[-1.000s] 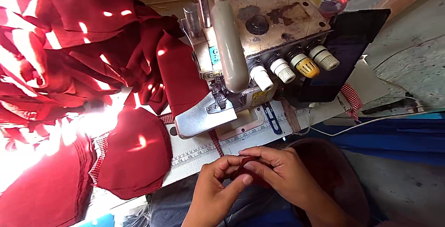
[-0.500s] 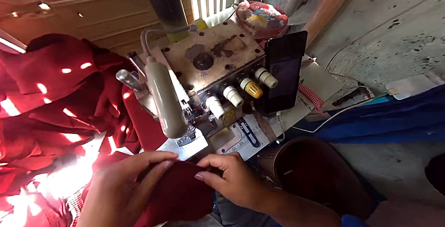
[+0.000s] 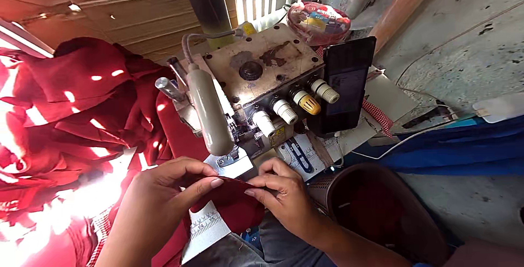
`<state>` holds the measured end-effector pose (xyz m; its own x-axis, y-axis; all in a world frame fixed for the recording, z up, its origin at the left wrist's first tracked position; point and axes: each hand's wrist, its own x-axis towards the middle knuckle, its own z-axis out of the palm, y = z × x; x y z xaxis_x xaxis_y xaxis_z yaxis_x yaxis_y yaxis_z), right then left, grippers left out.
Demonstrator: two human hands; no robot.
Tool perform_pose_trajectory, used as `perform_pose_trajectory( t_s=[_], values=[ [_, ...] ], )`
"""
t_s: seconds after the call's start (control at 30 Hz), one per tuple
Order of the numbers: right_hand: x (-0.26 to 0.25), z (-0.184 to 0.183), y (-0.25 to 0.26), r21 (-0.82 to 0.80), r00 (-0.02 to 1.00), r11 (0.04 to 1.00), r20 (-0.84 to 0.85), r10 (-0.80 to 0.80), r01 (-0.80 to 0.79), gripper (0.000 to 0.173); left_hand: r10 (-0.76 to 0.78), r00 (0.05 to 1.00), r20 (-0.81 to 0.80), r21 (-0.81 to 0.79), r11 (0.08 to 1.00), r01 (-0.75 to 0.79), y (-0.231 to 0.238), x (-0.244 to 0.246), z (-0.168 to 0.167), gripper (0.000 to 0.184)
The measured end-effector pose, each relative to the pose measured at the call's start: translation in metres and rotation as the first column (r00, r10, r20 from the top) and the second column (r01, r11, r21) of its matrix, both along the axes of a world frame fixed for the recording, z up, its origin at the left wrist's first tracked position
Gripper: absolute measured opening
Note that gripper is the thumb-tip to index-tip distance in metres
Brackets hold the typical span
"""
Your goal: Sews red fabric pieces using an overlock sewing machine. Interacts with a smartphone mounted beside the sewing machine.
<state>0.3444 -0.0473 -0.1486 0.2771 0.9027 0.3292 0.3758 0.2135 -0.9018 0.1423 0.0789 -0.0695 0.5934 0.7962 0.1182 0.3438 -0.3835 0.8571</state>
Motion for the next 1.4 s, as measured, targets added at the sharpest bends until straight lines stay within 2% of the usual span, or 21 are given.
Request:
perform_pose_trajectory(
  t_s=[0.07,0.17,0.3,0.7,0.83,0.9,1.0,1.1,1.17,1.3,1.4],
  values=[
    [0.003,0.001,-0.001,0.016,0.999,0.999,-0.023,0.049,-0.049,0.011,-0.011,1.000,0.007,-0.043,0.999,0.012,-0.001,-0.001,0.003,0.019],
    [0.006,-0.003,-0.001,-0.005,0.961,0.984,-0.214,0.172,-0.177,0.014,-0.016,1.000,0.012,-0.120,0.993,0.017,0.001,-0.002,0.006,0.019],
    [0.004,0.000,-0.003,-0.045,0.888,0.970,-0.414,0.198,-0.237,0.014,0.018,0.998,-0.056,-0.082,0.996,-0.023,0.000,0.001,0.009,0.016],
    [0.007,-0.007,-0.009,-0.072,0.914,0.987,-0.391,0.106,-0.145,0.010,0.040,0.993,-0.111,0.006,0.999,-0.040,-0.005,0.011,0.009,0.009],
    [0.008,-0.005,-0.014,-0.059,0.892,0.981,-0.428,0.144,-0.187,0.010,0.032,0.995,-0.097,0.012,0.999,-0.031,-0.011,0.011,0.010,0.011],
    [0.008,0.002,-0.021,-0.056,0.848,0.960,-0.485,0.214,-0.274,0.012,0.021,0.994,-0.112,0.050,0.999,-0.015,-0.014,0.009,0.013,0.015],
    [0.004,0.006,-0.026,-0.032,0.746,0.922,-0.598,0.292,-0.386,0.011,0.012,0.976,-0.216,0.122,0.992,0.015,-0.010,0.010,0.019,0.017],
    [-0.008,-0.006,-0.017,-0.045,0.705,0.927,-0.663,0.251,-0.372,0.009,0.058,0.949,-0.311,0.269,0.963,0.030,0.006,0.015,0.013,0.013],
    [-0.013,-0.012,-0.012,-0.031,0.701,0.934,-0.670,0.244,-0.355,0.009,0.141,0.945,-0.295,0.343,0.939,-0.033,0.007,0.021,0.008,0.012],
    [-0.015,-0.015,-0.018,0.013,0.710,0.917,-0.629,0.318,-0.399,0.011,0.317,0.924,-0.215,0.543,0.825,-0.157,-0.030,0.028,-0.006,0.021],
    [-0.009,-0.014,-0.028,-0.003,0.677,0.891,-0.652,0.343,-0.454,0.014,0.376,0.903,-0.206,0.650,0.742,-0.161,-0.066,0.035,-0.021,0.026]
  ],
)
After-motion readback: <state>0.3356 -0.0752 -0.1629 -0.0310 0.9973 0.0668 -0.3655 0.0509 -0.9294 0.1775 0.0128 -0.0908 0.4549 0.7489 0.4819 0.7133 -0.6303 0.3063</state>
